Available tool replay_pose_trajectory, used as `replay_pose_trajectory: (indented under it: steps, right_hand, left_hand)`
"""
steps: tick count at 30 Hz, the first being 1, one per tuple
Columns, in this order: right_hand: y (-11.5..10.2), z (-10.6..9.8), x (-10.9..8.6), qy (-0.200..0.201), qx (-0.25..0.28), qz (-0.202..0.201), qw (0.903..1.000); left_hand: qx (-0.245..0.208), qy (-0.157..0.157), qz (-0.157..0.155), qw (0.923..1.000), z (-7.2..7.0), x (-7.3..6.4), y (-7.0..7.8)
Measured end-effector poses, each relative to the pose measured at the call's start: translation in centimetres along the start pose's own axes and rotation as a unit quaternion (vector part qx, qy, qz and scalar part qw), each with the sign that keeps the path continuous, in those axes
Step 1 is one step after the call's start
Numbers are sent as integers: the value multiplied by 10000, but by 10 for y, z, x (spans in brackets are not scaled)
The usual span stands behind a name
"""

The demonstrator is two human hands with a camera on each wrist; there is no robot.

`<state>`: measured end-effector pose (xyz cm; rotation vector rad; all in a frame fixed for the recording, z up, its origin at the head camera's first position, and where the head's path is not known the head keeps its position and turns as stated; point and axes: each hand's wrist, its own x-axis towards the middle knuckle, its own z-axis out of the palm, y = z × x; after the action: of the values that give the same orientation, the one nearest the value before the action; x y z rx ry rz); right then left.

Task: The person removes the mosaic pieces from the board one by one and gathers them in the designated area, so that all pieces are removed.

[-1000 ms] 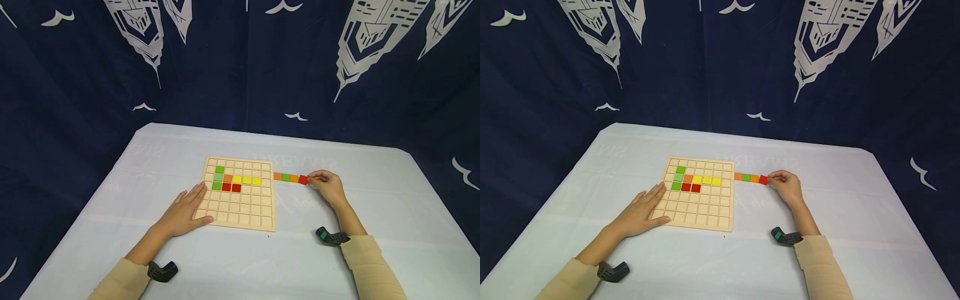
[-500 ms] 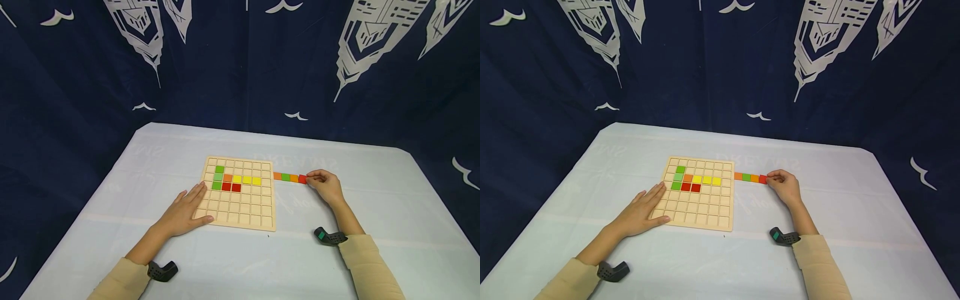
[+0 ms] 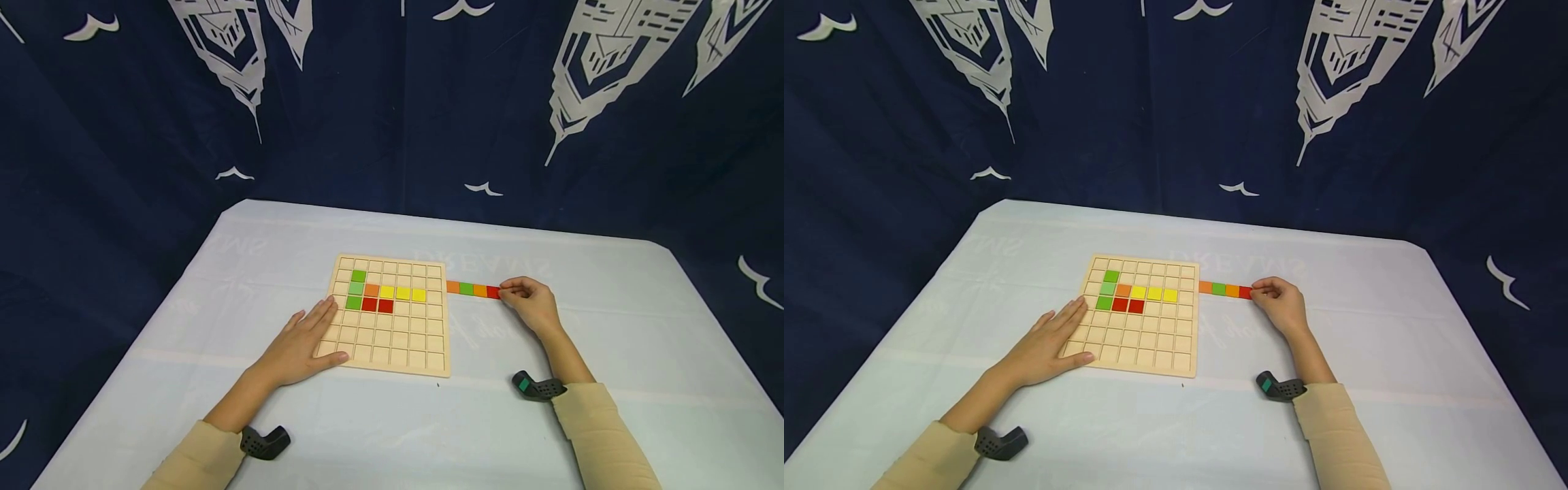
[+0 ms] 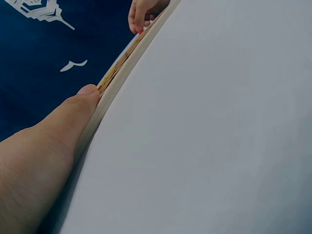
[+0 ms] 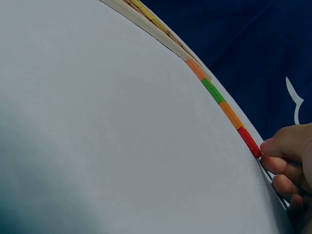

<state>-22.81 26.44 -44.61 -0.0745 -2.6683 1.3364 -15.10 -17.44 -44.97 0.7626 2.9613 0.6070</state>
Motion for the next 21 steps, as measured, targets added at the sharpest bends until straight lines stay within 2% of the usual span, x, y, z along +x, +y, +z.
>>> replay_pose_trajectory:
  steps: [14,21]
  right_hand:
    - [-2,0,-1,12,-43,-47,10000]
    - [-4,-2,-1,14,134,-77,9999]
  left_hand:
    - [27,30,-20,10000,0,0,0]
    - [-9,34,-32,10000,1,0,-1]
